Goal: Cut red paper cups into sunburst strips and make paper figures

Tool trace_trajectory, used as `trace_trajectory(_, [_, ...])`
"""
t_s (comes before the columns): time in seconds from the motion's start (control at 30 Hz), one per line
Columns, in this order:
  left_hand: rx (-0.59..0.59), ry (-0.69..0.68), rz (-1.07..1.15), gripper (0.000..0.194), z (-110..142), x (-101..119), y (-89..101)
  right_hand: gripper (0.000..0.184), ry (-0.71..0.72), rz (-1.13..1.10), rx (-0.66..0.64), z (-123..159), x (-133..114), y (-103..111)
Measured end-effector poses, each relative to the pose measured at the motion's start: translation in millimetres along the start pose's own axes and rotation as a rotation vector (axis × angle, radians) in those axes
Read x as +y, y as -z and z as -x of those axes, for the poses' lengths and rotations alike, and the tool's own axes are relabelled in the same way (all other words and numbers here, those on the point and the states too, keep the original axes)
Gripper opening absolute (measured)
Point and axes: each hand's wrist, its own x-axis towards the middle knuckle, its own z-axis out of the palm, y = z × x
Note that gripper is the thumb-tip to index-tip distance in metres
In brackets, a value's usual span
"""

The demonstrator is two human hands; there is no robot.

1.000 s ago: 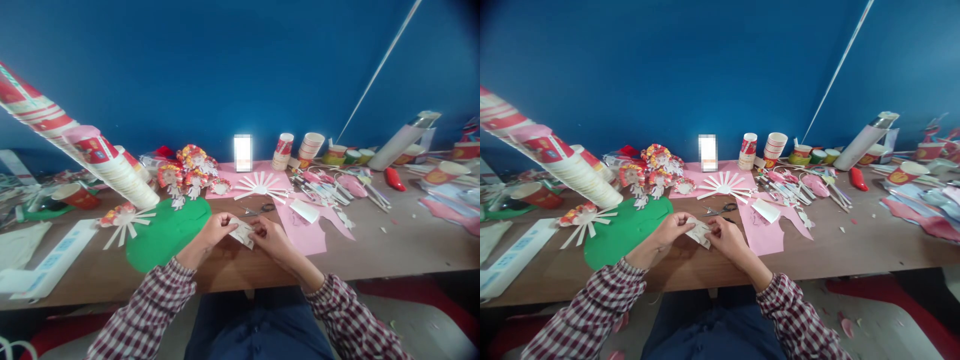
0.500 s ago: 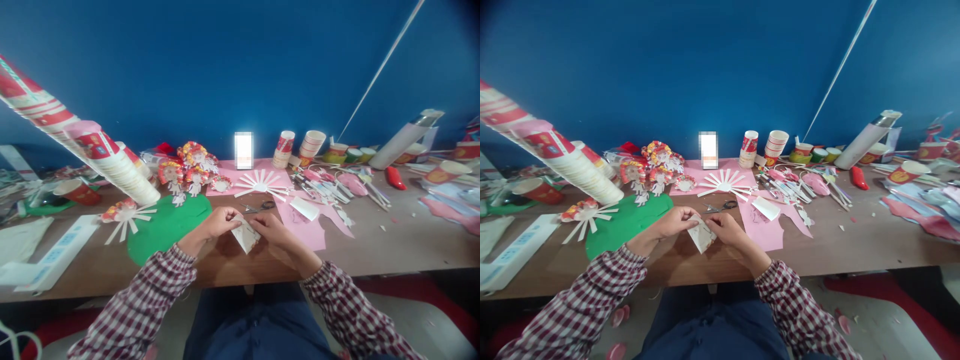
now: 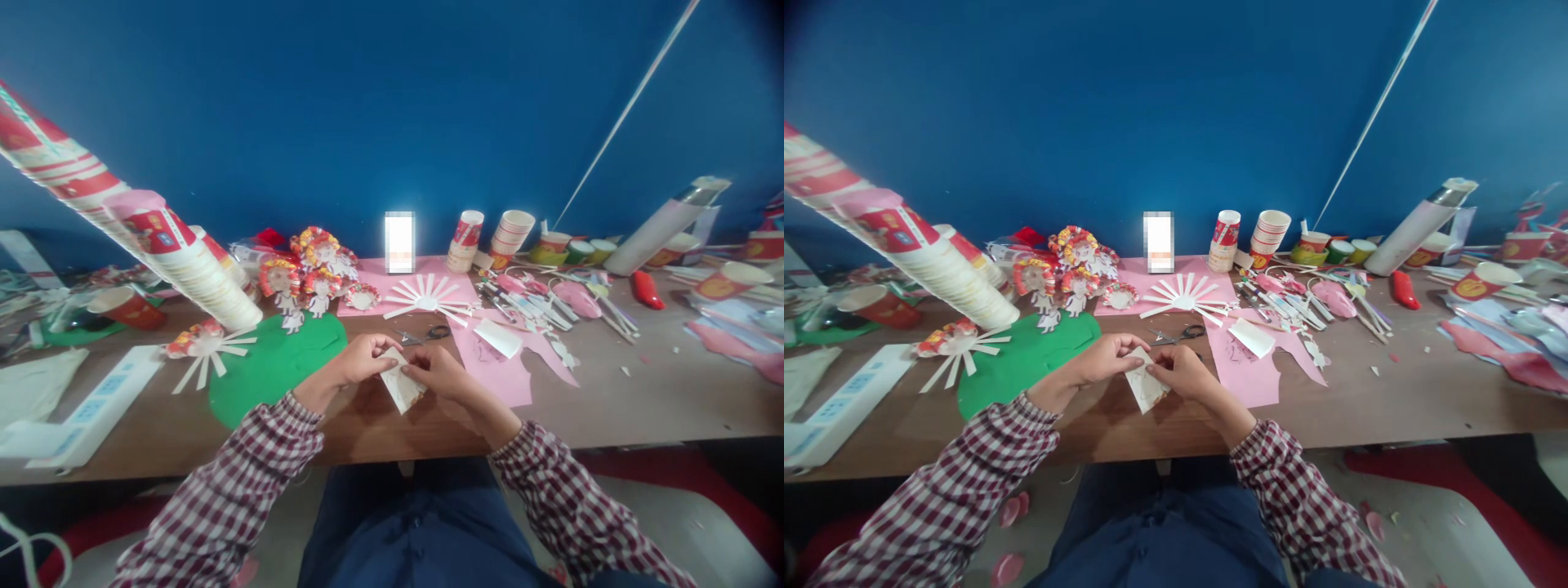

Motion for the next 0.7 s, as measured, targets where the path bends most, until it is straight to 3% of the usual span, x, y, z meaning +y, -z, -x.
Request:
trace_trajectory(0.4, [0.236, 0.050, 0.391, 0.069, 6, -22, -27.7, 0.021, -0.013, -0.003, 0.202, -6, 11, 0])
trace_trajectory(0.7, [0.285, 0.071, 0.420, 0.064, 6, -22, -33.3, 0.021, -0.008, -0.016, 0.201, -7, 13, -1])
